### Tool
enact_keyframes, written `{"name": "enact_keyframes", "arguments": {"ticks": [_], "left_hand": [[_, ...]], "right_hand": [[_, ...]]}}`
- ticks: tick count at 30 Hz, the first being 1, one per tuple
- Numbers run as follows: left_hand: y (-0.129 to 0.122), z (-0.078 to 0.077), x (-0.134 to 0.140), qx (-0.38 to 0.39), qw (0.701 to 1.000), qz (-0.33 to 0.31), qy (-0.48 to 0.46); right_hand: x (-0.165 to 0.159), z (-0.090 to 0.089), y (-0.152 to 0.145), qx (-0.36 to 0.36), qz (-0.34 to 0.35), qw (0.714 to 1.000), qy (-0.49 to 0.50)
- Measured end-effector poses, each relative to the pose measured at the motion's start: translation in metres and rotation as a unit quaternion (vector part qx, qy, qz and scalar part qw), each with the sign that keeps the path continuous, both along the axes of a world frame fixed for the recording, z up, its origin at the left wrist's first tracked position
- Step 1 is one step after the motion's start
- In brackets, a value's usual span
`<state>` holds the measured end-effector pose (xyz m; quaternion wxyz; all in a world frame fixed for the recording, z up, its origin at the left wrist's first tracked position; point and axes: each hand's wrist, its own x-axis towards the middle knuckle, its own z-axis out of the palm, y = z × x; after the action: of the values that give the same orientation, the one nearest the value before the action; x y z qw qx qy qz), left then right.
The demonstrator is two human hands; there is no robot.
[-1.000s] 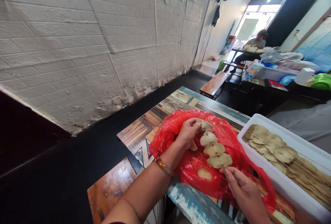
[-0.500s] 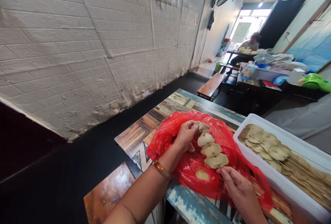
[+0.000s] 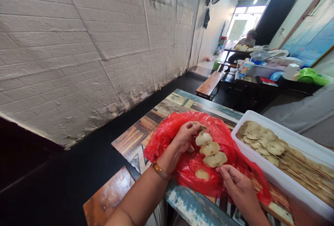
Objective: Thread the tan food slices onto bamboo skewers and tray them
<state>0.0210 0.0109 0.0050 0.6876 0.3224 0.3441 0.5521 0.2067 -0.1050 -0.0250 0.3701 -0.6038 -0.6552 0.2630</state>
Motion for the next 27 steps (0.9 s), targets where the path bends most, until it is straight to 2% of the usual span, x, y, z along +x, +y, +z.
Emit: {"name": "enact_keyframes", "arguments": {"ticks": [4,8,12,17,20,27], "left_hand": [[-0.001,0.001,-0.001,-0.019,0.999,-0.031,-0.019],[0.000,-0.003,0.001,-0.002,1.000,0.019,0.017],[0.001,-0.007,0.006,0.019,0.994,0.073,0.079],[0.003,-0.009,0.007,0.024,0.995,0.064,0.068],[0.002,-0.008,0.005,0.008,0.998,0.041,0.045],[-0.002,-0.001,0.003,0.005,0.997,-0.057,-0.045]], "right_hand": [[0.004,0.003,0.001,-0.001,0.063,0.997,-0.035],[0.003,-0.001,-0.002,0.030,0.060,0.995,-0.078],[0.005,-0.007,-0.004,0.101,0.067,0.984,-0.133],[0.009,-0.013,-0.004,0.153,0.072,0.971,-0.167],[0.008,-0.010,-0.003,0.122,0.068,0.979,-0.152],[0.003,0.005,0.003,-0.001,0.020,0.998,-0.053]]}}
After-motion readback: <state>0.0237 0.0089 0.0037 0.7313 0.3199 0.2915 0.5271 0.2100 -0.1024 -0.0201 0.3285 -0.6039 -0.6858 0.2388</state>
